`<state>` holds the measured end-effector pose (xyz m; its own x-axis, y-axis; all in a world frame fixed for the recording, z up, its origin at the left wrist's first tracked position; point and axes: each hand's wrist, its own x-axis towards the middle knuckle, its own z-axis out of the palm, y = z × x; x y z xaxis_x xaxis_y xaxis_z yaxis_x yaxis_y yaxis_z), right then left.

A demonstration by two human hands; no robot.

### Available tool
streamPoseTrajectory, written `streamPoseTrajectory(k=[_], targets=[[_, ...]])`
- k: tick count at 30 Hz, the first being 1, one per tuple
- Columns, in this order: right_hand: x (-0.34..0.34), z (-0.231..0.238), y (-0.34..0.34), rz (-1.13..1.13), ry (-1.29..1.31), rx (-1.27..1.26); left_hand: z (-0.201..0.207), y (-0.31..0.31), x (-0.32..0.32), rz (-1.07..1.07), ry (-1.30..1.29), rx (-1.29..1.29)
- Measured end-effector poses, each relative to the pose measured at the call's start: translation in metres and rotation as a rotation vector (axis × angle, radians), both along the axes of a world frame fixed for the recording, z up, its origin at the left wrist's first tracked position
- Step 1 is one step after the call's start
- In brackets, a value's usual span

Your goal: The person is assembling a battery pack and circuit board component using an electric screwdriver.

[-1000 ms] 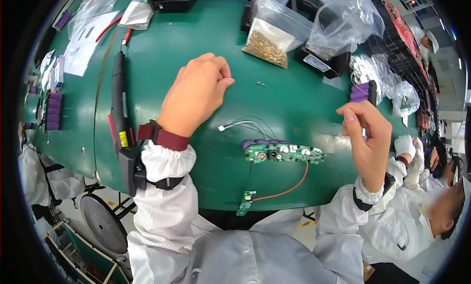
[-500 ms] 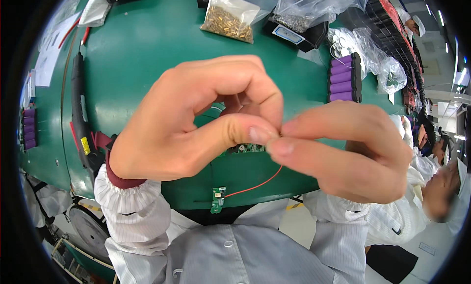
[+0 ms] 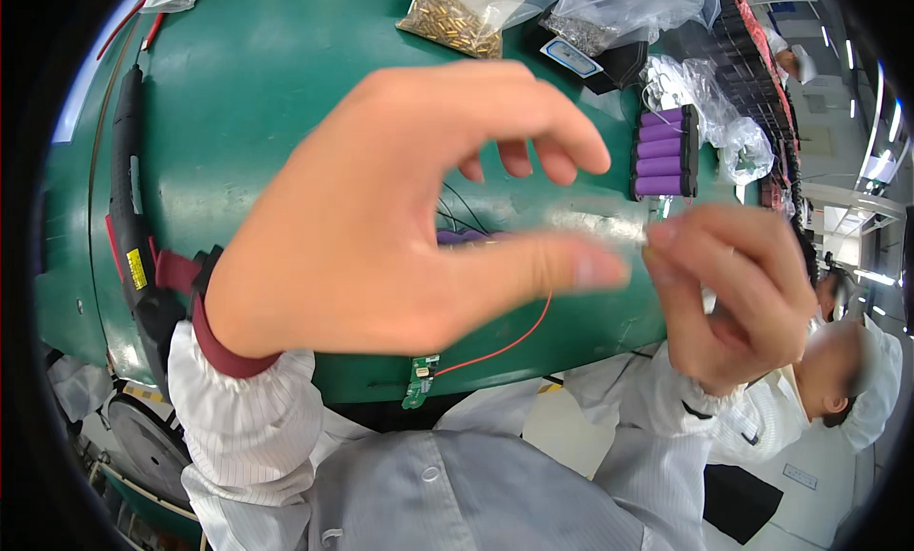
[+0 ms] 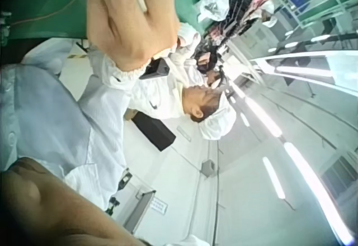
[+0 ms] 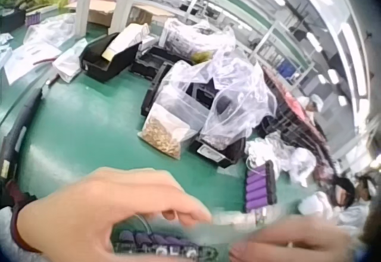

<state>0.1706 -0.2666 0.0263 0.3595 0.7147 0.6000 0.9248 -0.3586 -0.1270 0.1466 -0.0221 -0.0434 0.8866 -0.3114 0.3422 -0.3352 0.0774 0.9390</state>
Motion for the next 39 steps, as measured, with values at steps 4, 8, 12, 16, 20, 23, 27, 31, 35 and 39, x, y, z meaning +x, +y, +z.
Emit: streamPoseTrajectory(k=[4,8,12,16,20,23,27,31,35,39], targets=[[-0.028,0.004,-0.03,-0.111,0.228,-0.244,0.0,-0.007,-0.012,-0.002,-0.214,0.348],[-0.03,-0.016,-0.027,-0.157,0.335,-0.21,-0.004,-0.008,-0.016,-0.065,-0.114,0.459],[-0.029,-0.024,-0.029,-0.151,0.366,-0.186,-0.005,-0.012,-0.015,0.013,-0.139,0.475],[-0.031,-0.023,-0.025,-0.193,0.348,-0.19,-0.004,-0.014,-0.016,0.027,-0.153,0.465],[-0.041,-0.014,-0.019,-0.285,0.243,-0.298,-0.001,-0.015,-0.016,0.031,-0.185,0.539],[-0.046,-0.014,-0.011,-0.292,0.174,-0.327,0.001,-0.014,-0.016,0.045,-0.237,0.578],[-0.049,-0.013,-0.006,-0.294,0.121,-0.378,0.001,-0.012,-0.015,0.031,-0.266,0.605],[-0.052,-0.014,-0.004,-0.293,0.049,-0.435,-0.001,-0.012,-0.015,0.02,-0.27,0.63],[-0.055,-0.014,-0.003,-0.314,0.061,-0.435,-0.003,-0.014,-0.016,0.019,-0.263,0.619],[-0.054,-0.013,0.0,-0.31,0.06,-0.426,-0.003,-0.012,-0.016,0.021,-0.272,0.59]])
